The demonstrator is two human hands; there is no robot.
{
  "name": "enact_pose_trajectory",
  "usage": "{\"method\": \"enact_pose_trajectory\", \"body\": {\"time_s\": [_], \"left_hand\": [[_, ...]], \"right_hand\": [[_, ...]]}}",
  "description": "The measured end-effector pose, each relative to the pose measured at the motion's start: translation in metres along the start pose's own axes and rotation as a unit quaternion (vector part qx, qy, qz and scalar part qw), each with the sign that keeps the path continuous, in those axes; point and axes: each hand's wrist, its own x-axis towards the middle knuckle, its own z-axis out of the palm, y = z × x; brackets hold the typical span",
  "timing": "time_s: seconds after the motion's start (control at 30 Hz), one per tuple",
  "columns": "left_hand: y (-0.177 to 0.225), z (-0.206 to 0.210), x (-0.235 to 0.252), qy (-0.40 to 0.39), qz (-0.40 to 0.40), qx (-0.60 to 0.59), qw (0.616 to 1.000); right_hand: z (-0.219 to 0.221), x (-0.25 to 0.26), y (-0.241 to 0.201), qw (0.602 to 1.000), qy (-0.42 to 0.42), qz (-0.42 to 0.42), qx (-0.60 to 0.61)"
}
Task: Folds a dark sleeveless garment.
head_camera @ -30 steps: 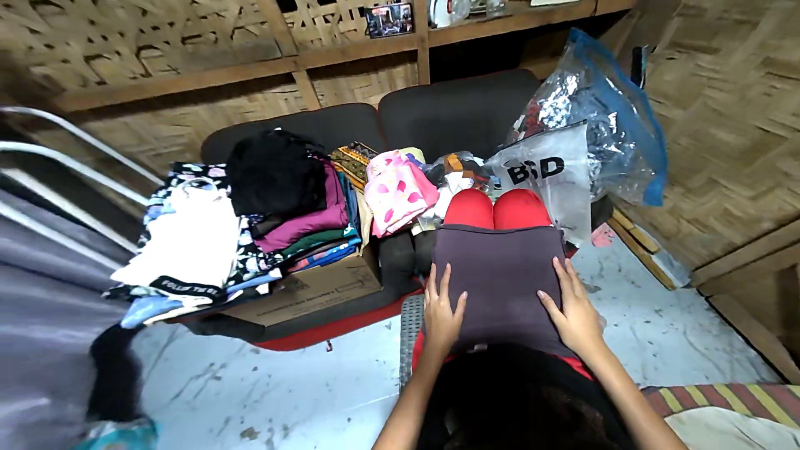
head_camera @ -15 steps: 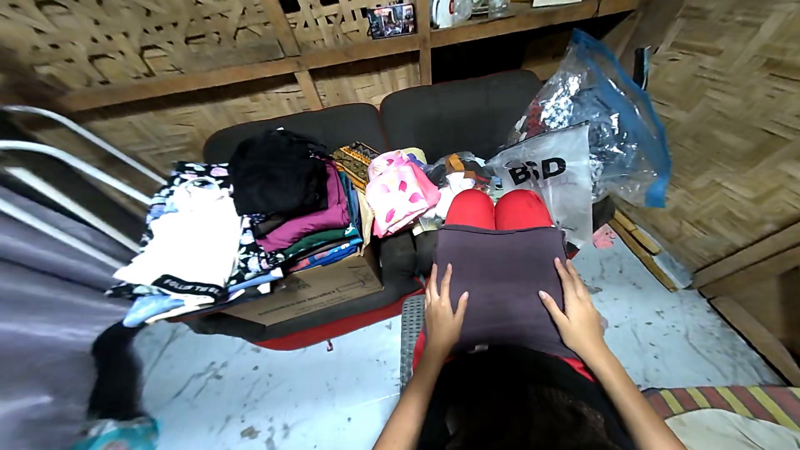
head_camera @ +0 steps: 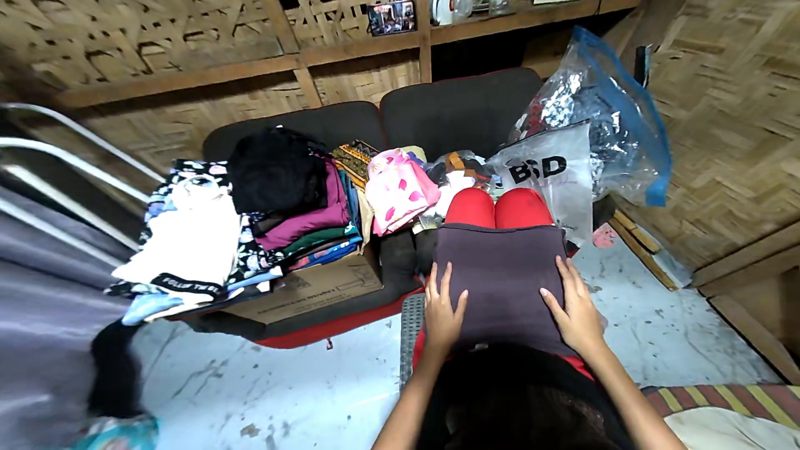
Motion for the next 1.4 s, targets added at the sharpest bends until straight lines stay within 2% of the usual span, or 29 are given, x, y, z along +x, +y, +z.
{"method": "enact_pose_trajectory", "body": {"time_s": [0.13, 0.23, 0.3, 0.37, 0.4, 0.47, 0.67, 0.8, 0.97, 1.27, 1.33, 1.4], "left_hand": [[0.018, -0.010, 0.018, 0.048, -0.003, -0.007, 0.999], [0.038, -0.015, 0.053, 0.096, 0.044, 0.019, 0.994], [0.046, -0.009, 0.073, 0.084, 0.097, 0.035, 0.991], [0.046, 0.002, 0.087, 0.021, 0.132, 0.078, 0.988], [0.043, 0.007, 0.092, -0.020, 0.124, 0.105, 0.986], [0.040, 0.009, 0.096, -0.050, 0.095, 0.123, 0.987], [0.035, 0.002, 0.096, -0.037, -0.023, 0.012, 0.999], [0.034, -0.001, 0.097, -0.045, -0.046, -0.014, 0.998], [0.033, -0.001, 0.097, -0.036, -0.045, -0.028, 0.998], [0.025, 0.001, 0.098, -0.017, -0.027, -0.067, 0.997], [0.024, 0.002, 0.097, -0.011, -0.025, -0.073, 0.997], [0.022, 0.003, 0.095, 0.011, -0.018, -0.092, 0.996]], "right_hand": [[-0.007, 0.017, -0.006, 0.999, 0.017, 0.032, 0.000], [-0.009, 0.041, -0.018, 0.998, 0.045, -0.031, -0.018], [-0.003, 0.057, -0.024, 0.994, 0.023, -0.095, -0.039], [0.006, 0.068, -0.026, 0.991, -0.028, -0.103, -0.083], [0.008, 0.071, -0.027, 0.990, -0.047, -0.084, -0.099], [0.009, 0.078, -0.027, 0.994, -0.059, -0.033, -0.088], [0.003, 0.090, -0.016, 0.992, -0.068, 0.093, 0.046], [0.002, 0.095, -0.009, 0.981, -0.081, 0.150, 0.094], [0.002, 0.091, -0.003, 0.980, -0.075, 0.145, 0.115], [-0.001, 0.050, 0.032, 0.979, -0.035, 0.025, 0.199], [-0.003, 0.038, 0.037, 0.975, -0.029, 0.040, 0.219], [-0.005, 0.029, 0.037, 0.972, -0.010, 0.090, 0.217]]}}
